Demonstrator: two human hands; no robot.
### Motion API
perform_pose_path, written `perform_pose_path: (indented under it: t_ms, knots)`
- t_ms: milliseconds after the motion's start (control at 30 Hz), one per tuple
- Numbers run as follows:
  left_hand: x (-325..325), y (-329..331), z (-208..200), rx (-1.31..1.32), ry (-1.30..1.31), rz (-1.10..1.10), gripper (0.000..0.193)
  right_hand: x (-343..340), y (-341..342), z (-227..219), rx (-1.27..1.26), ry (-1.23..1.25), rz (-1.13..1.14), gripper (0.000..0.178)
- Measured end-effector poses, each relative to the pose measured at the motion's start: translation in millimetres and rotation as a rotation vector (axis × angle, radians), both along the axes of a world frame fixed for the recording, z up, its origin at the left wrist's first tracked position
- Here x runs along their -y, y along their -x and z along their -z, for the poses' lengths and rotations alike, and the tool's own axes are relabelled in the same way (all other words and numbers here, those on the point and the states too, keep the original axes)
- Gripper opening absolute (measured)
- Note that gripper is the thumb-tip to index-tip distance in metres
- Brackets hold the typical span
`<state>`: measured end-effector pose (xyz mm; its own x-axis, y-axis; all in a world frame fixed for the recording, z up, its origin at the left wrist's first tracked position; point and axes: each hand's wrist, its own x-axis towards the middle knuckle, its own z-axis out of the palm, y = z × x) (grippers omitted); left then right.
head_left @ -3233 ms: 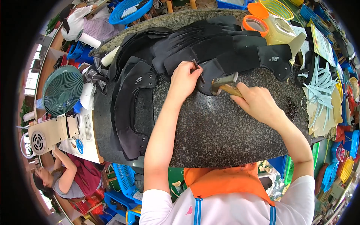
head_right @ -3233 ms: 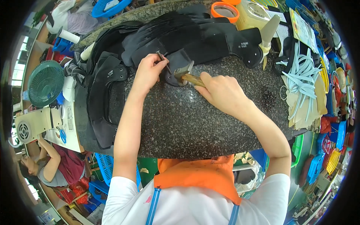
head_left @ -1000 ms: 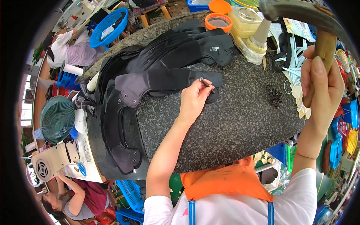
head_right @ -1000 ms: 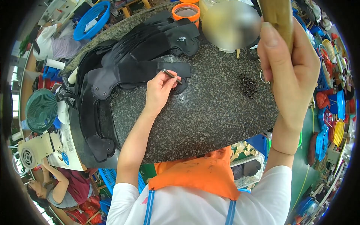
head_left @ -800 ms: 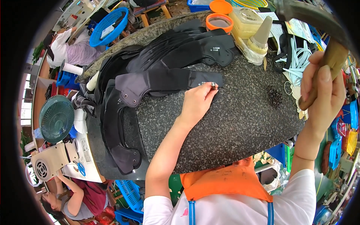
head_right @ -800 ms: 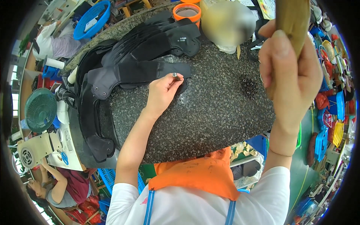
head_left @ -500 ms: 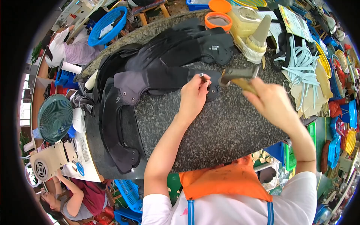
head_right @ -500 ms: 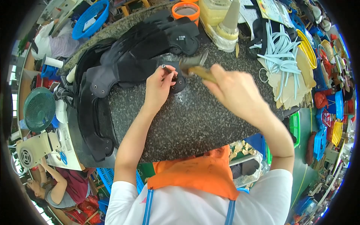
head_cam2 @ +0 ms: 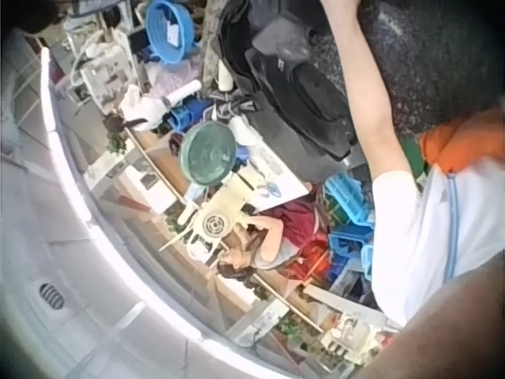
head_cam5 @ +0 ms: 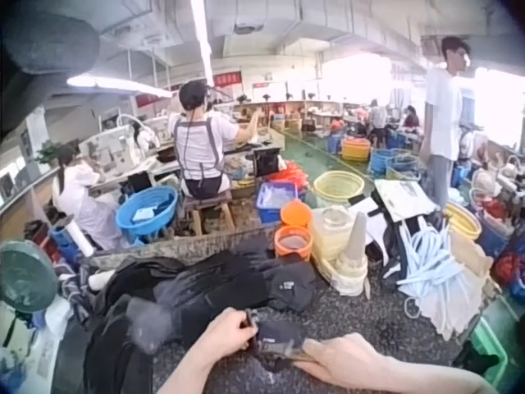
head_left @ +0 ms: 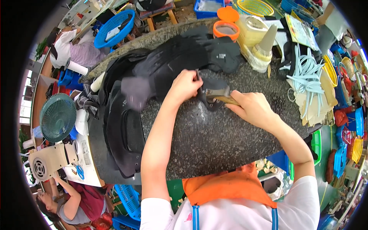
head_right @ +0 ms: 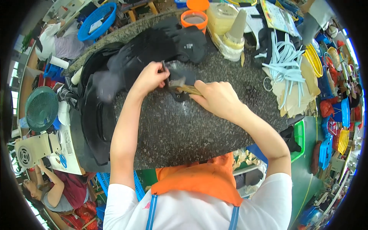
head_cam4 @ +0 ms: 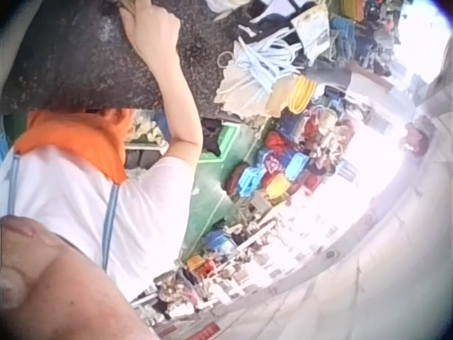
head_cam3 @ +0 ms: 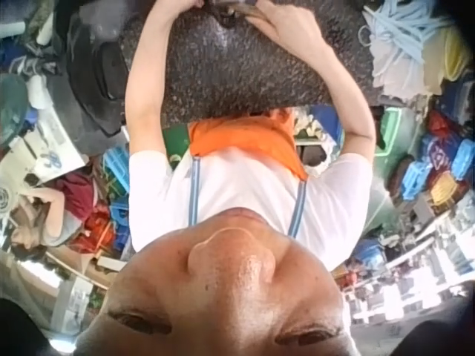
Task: The person punches holes into shoe components using a metal punch and a hammer, stacking the pieces on the workbench.
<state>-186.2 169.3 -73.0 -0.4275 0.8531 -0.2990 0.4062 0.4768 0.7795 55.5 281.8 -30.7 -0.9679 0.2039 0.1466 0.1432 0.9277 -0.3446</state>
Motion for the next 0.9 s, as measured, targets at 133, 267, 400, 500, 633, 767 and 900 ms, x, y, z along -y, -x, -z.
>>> perform_pose_path:
  t_ms: [133,267,400,500,633,767,900]
  knots:
    - [61,-36,-27,-0.96,-0.554,-0.336,0.02,-54,-11,10,-0.204,0.047,0.0,0.026]
    - [136,22,-34,-0.727,-0.279,-0.955,0.011,-61,23,24,-0.211,0.507,0.02,0.026]
    - [205,97,39,-0.486,-0.637,-1.019,0.01,-51,10,8,-0.238,0.414,0.062,0.038]
    - [162,59,5,-0.623,-0.627,-0.949,0.009,-61,-35,-18,-0.177,0.324,0.142,0.039]
    - [99,-27,-32,-0.066,-0.842,-0.653,0.007,-55,-50,-40,-0.139,0.298,0.209,0.034]
    - [70,-34,0,0.205,-0.617,-0.548,0.011,-53,-44,-48,-0.068,0.216,0.214,0.033]
    - [64,-33,24,0.179,-0.553,-0.557,0.011,-51,-39,-60,0.013,0.092,0.212,0.033]
